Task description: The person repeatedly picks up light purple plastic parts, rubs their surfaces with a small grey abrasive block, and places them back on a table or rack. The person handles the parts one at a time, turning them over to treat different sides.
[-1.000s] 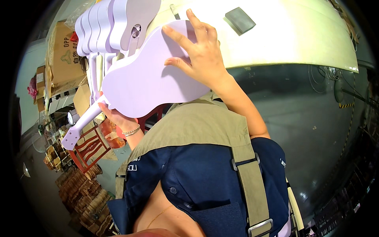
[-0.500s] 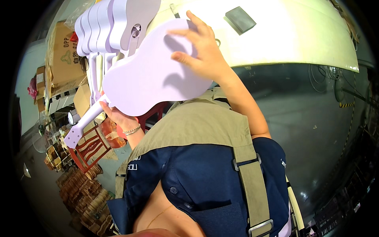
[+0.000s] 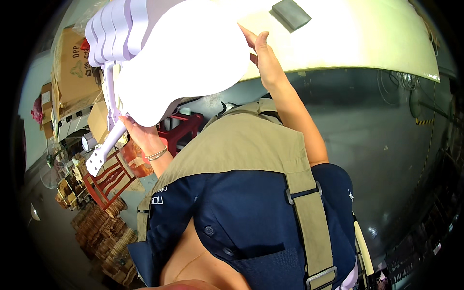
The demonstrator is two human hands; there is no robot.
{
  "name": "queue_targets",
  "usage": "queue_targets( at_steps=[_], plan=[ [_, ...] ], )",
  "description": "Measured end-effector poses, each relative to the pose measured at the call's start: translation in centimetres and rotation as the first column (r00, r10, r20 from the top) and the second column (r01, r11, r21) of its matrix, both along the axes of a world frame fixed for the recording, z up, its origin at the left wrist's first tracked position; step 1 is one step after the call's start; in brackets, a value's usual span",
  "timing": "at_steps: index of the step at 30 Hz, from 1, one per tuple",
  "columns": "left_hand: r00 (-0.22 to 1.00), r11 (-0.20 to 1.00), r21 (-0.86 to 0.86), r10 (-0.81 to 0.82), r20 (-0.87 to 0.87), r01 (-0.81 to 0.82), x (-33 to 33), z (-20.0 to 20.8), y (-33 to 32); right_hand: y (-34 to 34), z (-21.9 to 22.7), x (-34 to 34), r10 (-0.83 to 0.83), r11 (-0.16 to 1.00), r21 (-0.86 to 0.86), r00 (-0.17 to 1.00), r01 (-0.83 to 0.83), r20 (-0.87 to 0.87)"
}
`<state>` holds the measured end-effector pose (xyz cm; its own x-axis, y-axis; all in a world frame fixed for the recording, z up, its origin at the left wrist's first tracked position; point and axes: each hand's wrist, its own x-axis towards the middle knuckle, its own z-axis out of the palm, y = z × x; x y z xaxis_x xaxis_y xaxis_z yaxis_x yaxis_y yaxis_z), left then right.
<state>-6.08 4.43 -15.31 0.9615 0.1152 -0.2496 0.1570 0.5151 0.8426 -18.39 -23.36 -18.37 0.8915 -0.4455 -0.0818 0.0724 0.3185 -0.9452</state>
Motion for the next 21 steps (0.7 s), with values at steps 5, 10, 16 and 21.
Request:
queue_targets(
  at_steps=[5, 10, 16, 21],
  plan=[
    [1.000, 0.998, 0.057, -0.008, 0.025, 0.007, -0.4, 1.3, -0.6, 0.2, -0.5, 0.1, -0.049, 0.991, 0.121, 0.999, 0.051, -0.016],
    [0.987, 0.996, 0.032, -0.087, 0.136, 0.084, -1.0, 2.4, -1.6, 0.1, -2.6, 0.0, -0.145, 0.934, 0.329, 0.989, 0.138, -0.003],
    [0.965, 0.984, 0.128, -0.147, 0.217, 0.121, -2.4, 3.8, -3.4, 0.5, -4.0, -0.5, -0.214, 0.880, 0.428, 0.976, 0.208, -0.034],
    [0.961, 0.982, 0.132, -0.160, 0.224, 0.133, -3.0, 4.9, -4.5, 0.2, -5.3, -1.2, -0.231, 0.875, 0.426, 0.972, 0.230, -0.049]
  ],
)
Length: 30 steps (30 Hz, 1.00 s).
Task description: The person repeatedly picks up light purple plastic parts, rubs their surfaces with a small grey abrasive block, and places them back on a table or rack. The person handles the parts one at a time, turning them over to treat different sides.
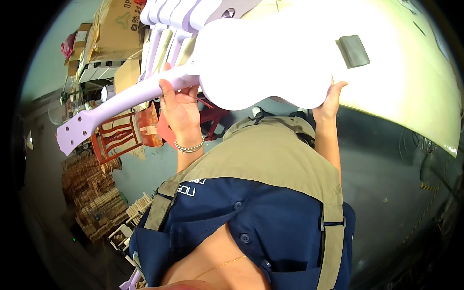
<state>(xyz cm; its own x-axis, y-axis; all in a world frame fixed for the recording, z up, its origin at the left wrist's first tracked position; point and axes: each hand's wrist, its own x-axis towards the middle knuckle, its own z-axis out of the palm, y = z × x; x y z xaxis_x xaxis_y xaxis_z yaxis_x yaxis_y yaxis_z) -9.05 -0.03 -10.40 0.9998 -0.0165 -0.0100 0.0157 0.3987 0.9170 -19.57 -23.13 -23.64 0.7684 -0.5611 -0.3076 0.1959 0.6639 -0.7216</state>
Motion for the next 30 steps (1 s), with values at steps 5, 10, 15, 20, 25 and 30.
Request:
queue_targets(
  at_steps=[5, 10, 15, 20, 25, 30],
  plan=[
    [0.995, 0.991, -0.096, -0.098, -0.006, 0.097, 0.8, -0.4, 0.8, -0.5, -0.7, -0.8, 0.083, 0.991, -0.113, 0.993, -0.074, 0.079],
    [0.963, 0.931, -0.263, -0.217, 0.162, 0.254, 1.5, -1.8, 1.0, -4.3, -6.7, -4.2, 0.296, 0.938, -0.193, 0.955, -0.290, 0.005],
    [0.926, 0.900, -0.251, -0.301, 0.228, 0.355, 1.3, -2.0, 0.5, -4.0, -7.0, -4.8, 0.229, 0.960, -0.147, 0.971, -0.237, -0.072],
    [0.902, 0.863, -0.271, -0.381, 0.203, 0.426, 0.9, -2.5, -0.9, -4.7, -7.0, -5.7, 0.201, 0.970, -0.131, 0.978, -0.206, -0.046],
    [0.874, 0.832, -0.274, -0.433, 0.222, 0.482, 0.7, -2.6, -2.1, -4.6, -7.8, -5.6, 0.065, 0.940, -0.330, 0.996, -0.083, -0.064],
    [0.908, 0.914, -0.114, -0.360, 0.214, 0.389, 0.4, -0.4, -2.4, -5.1, -7.5, -5.2, 0.080, 0.937, -0.335, 0.995, -0.094, -0.054]
  ],
)
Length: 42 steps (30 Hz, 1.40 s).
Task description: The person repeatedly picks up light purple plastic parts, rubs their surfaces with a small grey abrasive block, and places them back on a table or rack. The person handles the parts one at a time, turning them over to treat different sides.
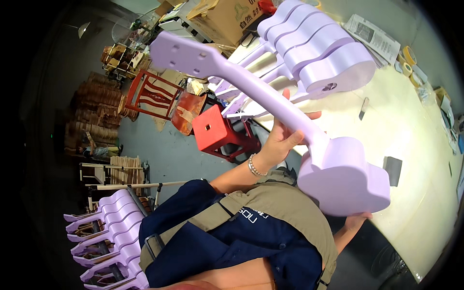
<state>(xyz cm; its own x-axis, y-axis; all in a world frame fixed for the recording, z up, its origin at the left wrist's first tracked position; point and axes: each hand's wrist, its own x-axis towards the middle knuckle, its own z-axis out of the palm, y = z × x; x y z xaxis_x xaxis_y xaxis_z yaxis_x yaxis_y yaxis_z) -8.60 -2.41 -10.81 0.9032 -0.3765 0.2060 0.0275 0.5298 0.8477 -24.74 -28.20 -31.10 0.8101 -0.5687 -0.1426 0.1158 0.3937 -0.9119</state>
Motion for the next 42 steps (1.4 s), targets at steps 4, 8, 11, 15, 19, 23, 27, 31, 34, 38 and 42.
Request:
queue_targets(
  at_steps=[4, 8, 11, 15, 19, 23, 27, 31, 34, 38, 42],
  plan=[
    [1.000, 1.000, 0.029, -0.001, 0.000, 0.001, -0.3, -0.4, 0.4, -0.4, 0.1, 0.3, 0.017, 1.000, 0.001, 1.000, -0.017, 0.007],
    [0.998, 0.978, 0.199, -0.062, 0.017, 0.058, 0.0, -0.9, 0.8, -0.5, 0.1, 0.1, 0.018, 1.000, 0.003, 1.000, -0.018, 0.011],
    [0.997, 0.976, 0.209, -0.074, 0.015, 0.069, -0.3, -0.7, 1.0, -0.6, 0.0, 0.1, 0.036, 0.999, 0.014, 0.999, -0.036, 0.013],
    [0.995, 0.976, 0.200, -0.094, 0.027, 0.086, -0.6, -0.3, 0.8, -0.6, 0.1, -0.2, 0.043, 0.999, 0.029, 0.999, -0.044, 0.033],
    [0.995, 0.979, 0.183, -0.098, 0.010, 0.094, -0.6, -0.4, 0.7, -0.7, 0.1, -0.5, 0.071, 0.996, 0.054, 0.997, -0.072, 0.021],
    [0.996, 0.979, 0.186, -0.087, 0.020, 0.081, -0.4, -0.3, 0.8, -0.7, 0.4, -0.8, 0.093, 0.993, 0.072, 0.996, -0.094, 0.017],
    [0.994, 0.994, 0.085, 0.063, 0.089, -0.070, 0.0, 1.0, 0.5, 0.1, 0.5, -0.1, 0.163, 0.978, 0.135, 0.987, -0.162, 0.004],
    [0.995, 0.999, 0.028, 0.029, 0.100, -0.032, 1.1, 1.9, 0.5, 1.5, 0.1, 1.2, 0.283, 0.923, 0.268, 0.959, -0.275, 0.011],
    [0.996, 1.000, -0.022, -0.013, 0.093, 0.015, 1.3, 2.5, 0.1, 2.7, -0.8, 2.4, 0.398, 0.820, 0.428, 0.916, -0.380, 0.051],
    [0.994, 0.999, -0.025, -0.034, 0.106, 0.037, 1.3, 2.9, 0.2, 4.5, -1.8, 4.1, 0.531, 0.594, 0.620, 0.829, -0.513, 0.178],
    [0.990, 0.998, -0.030, -0.054, 0.129, 0.059, 1.4, 3.4, 0.2, 5.7, -3.2, 5.6, 0.582, 0.359, 0.713, 0.742, -0.602, 0.333]
  ],
)
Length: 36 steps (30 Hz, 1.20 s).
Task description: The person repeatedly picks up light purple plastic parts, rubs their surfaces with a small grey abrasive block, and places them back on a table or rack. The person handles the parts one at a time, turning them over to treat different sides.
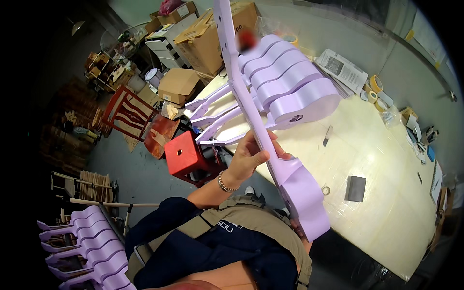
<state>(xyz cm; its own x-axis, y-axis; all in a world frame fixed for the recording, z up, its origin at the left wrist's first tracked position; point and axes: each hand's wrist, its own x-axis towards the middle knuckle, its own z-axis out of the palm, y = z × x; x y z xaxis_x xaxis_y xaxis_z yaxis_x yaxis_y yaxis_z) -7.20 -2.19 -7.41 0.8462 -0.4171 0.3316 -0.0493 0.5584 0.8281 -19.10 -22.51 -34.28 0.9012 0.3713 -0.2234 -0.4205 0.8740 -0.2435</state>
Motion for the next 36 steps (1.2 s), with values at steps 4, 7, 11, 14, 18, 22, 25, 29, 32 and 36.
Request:
queue_targets(
  at_steps=[4, 7, 11, 14, 18, 22, 25, 29, 32, 36],
  plan=[
    [0.998, 0.998, 0.045, 0.050, 0.046, -0.052, 0.1, 0.9, 0.6, -1.2, -1.5, -1.2, 0.067, 0.993, 0.097, 0.998, -0.068, 0.018],
    [0.994, 0.996, -0.051, 0.080, 0.071, -0.076, 0.6, 1.6, 0.9, -2.2, -1.9, -2.9, 0.099, 0.988, 0.120, 0.995, -0.098, -0.001],
    [0.979, 0.982, -0.020, 0.187, 0.085, -0.186, 0.9, 2.6, 2.4, -0.1, 6.3, -1.3, 0.026, 0.984, -0.165, 0.969, -0.069, -0.245],
    [0.911, 0.906, 0.132, 0.384, 0.151, -0.403, 0.4, 3.9, 3.0, -0.4, 6.3, -1.3, 0.064, 0.974, -0.198, 0.976, -0.106, -0.207],
    [0.847, 0.831, 0.173, 0.503, 0.170, -0.528, 0.3, 4.2, 3.7, 0.0, 6.7, -1.1, 0.067, 0.950, -0.287, 0.979, -0.121, -0.191],
    [0.807, 0.789, 0.174, 0.568, 0.163, -0.590, 0.3, 4.0, 3.8, 0.0, 6.1, -1.1, 0.106, 0.955, -0.257, 0.980, -0.148, -0.169],
    [0.793, 0.771, 0.184, 0.585, 0.173, -0.609, 0.2, 4.0, 4.0, 0.1, 5.9, -1.0, 0.121, 0.949, -0.267, 0.978, -0.164, -0.171],
    [0.833, 0.818, 0.162, 0.529, 0.163, -0.551, 0.4, 4.2, 4.5, 0.6, 6.5, -0.5, 0.079, 0.915, -0.377, 0.980, -0.144, -0.183],
    [0.939, 0.958, 0.033, 0.273, 0.209, -0.286, 1.1, 4.5, 6.2, 1.1, 6.9, 0.0, 0.000, 0.910, -0.410, 0.987, -0.066, -0.159],
    [0.935, 0.975, -0.182, -0.059, 0.349, 0.129, 2.2, 4.1, 6.0, 2.4, 8.0, 0.9, -0.101, 0.949, -0.305, 0.992, 0.075, -0.070]
  ],
)
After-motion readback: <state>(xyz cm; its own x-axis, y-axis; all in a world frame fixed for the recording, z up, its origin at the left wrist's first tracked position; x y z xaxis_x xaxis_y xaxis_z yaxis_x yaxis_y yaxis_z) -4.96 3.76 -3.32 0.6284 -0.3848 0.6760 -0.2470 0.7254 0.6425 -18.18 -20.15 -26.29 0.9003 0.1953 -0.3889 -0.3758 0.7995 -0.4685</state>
